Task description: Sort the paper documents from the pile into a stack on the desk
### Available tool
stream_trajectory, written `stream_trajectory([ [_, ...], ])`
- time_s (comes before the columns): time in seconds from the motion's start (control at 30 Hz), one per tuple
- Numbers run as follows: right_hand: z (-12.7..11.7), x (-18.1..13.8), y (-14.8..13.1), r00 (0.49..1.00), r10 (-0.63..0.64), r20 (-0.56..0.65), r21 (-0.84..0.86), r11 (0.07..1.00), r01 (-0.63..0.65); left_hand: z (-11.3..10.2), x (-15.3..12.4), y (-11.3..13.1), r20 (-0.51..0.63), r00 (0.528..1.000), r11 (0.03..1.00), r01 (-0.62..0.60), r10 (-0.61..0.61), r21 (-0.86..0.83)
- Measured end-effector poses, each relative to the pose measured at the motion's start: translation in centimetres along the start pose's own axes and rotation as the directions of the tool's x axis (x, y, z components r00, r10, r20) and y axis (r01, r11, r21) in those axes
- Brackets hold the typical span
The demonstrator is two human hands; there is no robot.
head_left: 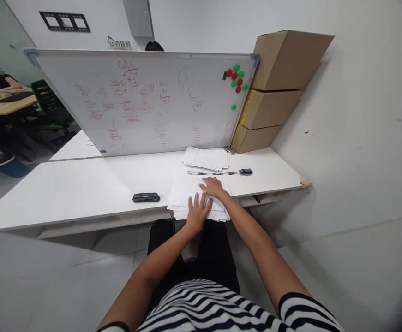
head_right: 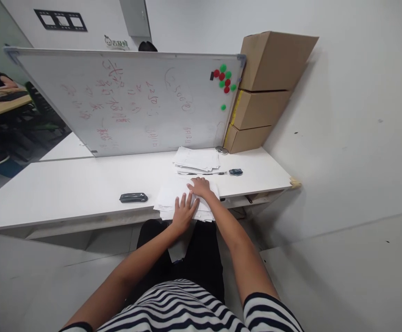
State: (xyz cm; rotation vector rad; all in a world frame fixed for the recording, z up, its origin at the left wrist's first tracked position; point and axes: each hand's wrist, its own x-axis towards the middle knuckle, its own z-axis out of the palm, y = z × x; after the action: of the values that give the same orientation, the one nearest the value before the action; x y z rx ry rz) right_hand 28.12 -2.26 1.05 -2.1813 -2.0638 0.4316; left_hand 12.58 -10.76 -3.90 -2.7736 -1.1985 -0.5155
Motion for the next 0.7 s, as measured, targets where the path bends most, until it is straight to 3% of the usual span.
stream_trajectory([
  [0.37,1.3,-0.3,0.4,0.999,0.021,-0.050,0.037,0.999,-0.020,1.0,0.1,-0.2,-0.002,1.000,1.000,0.003,-0.003,0.028],
  [0.7,0.6,3.9,2.1,1.000,0.004,0.007,0.028,1.000,-0.004,0.0,3.6,-0.6,0.050,0.998,0.996,0.033,-0.038,0.087],
])
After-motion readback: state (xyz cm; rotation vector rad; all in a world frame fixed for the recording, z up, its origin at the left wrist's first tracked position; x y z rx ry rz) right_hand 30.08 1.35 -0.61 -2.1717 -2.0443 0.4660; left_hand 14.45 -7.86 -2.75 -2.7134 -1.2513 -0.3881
